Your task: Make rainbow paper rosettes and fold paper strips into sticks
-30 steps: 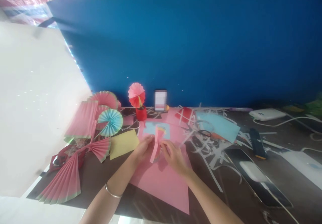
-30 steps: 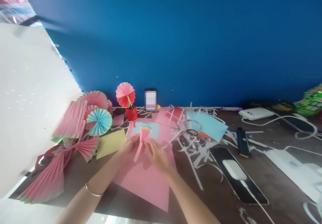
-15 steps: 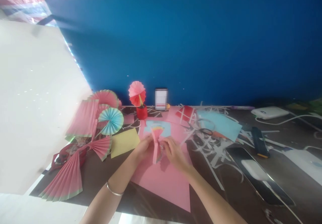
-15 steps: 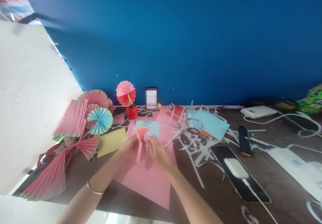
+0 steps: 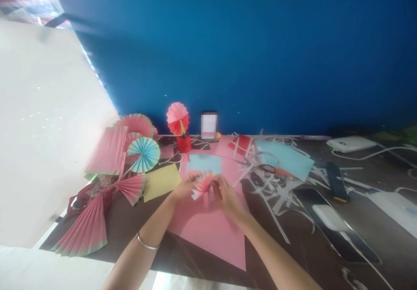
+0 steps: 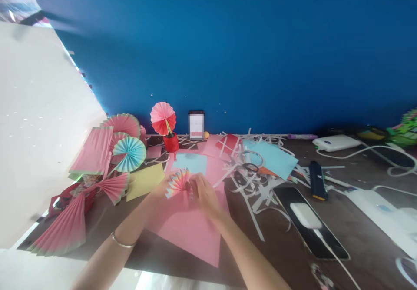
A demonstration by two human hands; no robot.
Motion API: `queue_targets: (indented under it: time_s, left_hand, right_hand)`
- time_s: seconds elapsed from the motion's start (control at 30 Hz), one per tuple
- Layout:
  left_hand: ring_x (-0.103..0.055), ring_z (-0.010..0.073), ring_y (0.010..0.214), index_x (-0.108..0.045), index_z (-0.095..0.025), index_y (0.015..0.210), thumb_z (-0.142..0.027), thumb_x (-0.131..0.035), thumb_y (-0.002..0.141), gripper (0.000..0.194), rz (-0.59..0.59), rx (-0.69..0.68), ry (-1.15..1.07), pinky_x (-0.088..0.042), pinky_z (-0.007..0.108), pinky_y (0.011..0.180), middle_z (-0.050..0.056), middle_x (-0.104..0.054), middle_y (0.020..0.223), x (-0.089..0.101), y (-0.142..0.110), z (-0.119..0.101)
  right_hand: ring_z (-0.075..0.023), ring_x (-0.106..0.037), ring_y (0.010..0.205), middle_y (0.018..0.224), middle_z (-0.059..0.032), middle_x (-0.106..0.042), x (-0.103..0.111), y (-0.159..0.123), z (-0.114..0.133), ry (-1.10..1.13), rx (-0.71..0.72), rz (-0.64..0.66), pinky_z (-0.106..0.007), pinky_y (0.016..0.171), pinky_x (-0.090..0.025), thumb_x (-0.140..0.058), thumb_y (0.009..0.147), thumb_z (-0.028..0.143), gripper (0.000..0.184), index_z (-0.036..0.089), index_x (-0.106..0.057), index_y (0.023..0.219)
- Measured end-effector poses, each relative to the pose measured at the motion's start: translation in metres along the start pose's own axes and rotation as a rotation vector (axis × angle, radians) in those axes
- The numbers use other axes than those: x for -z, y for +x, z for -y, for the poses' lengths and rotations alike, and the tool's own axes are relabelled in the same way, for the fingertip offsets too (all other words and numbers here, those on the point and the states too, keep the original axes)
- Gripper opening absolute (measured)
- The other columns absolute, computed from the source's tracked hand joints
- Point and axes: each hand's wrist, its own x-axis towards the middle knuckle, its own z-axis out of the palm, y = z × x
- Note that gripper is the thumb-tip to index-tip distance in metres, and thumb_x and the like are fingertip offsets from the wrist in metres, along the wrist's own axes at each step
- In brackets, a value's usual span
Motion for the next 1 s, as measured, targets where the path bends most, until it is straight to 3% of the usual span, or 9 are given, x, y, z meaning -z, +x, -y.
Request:
queue_targets:
  time_s: [0.17,0.23,0.33,0.4,0.53,0.7,0.9,1.0]
  left_hand:
    - [-0.056,0.0128,0.061,-0.064,-0.012,0.068,-0.036,-0.069,0.068,0.025,0.094,-0.123,0.245,-0.043,0.026,0.065,0.004,-0.063,0.066,0.008,-0.004,-0.003]
    - [-0.058,0.0147,0.067,-0.066,-0.014,0.070,-0.036,-0.064,0.073,0.022,0.108,-0.207,0.442,-0.043,0.031,0.078,0.005,-0.066,0.070,0.008,-0.005,-0.005]
    - [-0.059,0.0147,0.070,-0.068,-0.019,0.069,-0.030,-0.060,0.076,0.015,0.100,-0.307,0.657,-0.028,0.040,0.100,0.004,-0.068,0.074,0.004,-0.008,-0.011]
    - [-0.059,0.0147,0.069,-0.068,-0.021,0.069,-0.028,-0.058,0.077,0.015,0.065,-0.334,0.688,-0.022,0.042,0.104,0.003,-0.068,0.073,0.001,-0.009,-0.014]
    - [-0.056,0.0154,0.067,-0.067,-0.022,0.066,-0.026,-0.060,0.074,0.012,-0.042,-0.331,0.592,-0.026,0.043,0.103,0.001,-0.066,0.070,0.000,-0.009,-0.014]
    - [-0.053,0.0117,0.059,-0.066,-0.021,0.066,-0.022,-0.060,0.073,0.010,-0.020,-0.384,0.588,-0.020,0.042,0.108,-0.002,-0.064,0.063,0.000,-0.009,-0.011]
    - [-0.060,0.0193,0.093,-0.068,-0.023,0.081,-0.021,-0.054,0.080,0.014,0.063,-0.487,0.781,-0.012,0.048,0.108,0.006,-0.068,0.093,-0.008,-0.014,-0.014]
    - [-0.056,0.0209,0.101,-0.068,-0.024,0.082,-0.020,-0.052,0.081,0.016,0.080,-0.516,0.827,-0.010,0.049,0.109,0.007,-0.068,0.090,-0.010,-0.013,-0.015]
  right_hand:
    - [-0.0142,-0.051,0.066,0.071,0.0001,-0.050,0.006,0.007,0.002,0.067,-0.044,-0.023,-0.027,0.062,-0.042,-0.034,0.089,0.021,0.019,0.022,-0.045,0.074]
    - [-0.0144,-0.051,0.066,0.071,-0.0002,-0.050,0.007,0.008,0.000,0.080,-0.052,-0.016,-0.027,0.063,-0.043,-0.035,0.089,0.023,0.019,0.021,-0.046,0.074]
    - [-0.0150,-0.052,0.067,0.071,-0.0007,-0.051,0.009,0.008,-0.001,0.084,-0.042,0.008,-0.028,0.063,-0.043,-0.035,0.090,0.026,0.022,0.021,-0.048,0.072]
    - [-0.0159,-0.053,0.069,0.072,-0.0018,-0.052,0.010,0.007,0.000,0.095,-0.017,-0.005,-0.029,0.065,-0.044,-0.034,0.090,0.026,0.023,0.021,-0.049,0.073]
    - [-0.0157,-0.054,0.068,0.073,-0.0025,-0.054,0.012,0.005,0.005,0.139,0.011,-0.038,-0.029,0.064,-0.045,-0.036,0.090,0.026,0.021,0.021,-0.051,0.077]
    - [-0.0150,-0.055,0.069,0.074,-0.0027,-0.055,0.012,0.003,0.008,0.169,-0.031,-0.076,-0.028,0.064,-0.046,-0.037,0.090,0.026,0.021,0.020,-0.051,0.077]
    - [-0.0162,-0.058,0.075,0.078,-0.0039,-0.058,0.015,0.003,0.006,0.121,0.000,-0.146,-0.029,0.069,-0.047,-0.036,0.089,0.024,0.018,0.021,-0.052,0.081]
    - [-0.0175,-0.058,0.078,0.082,-0.0057,-0.059,0.016,0.004,0.004,0.145,0.081,-0.106,-0.031,0.069,-0.048,-0.035,0.089,0.026,0.019,0.021,-0.052,0.084]
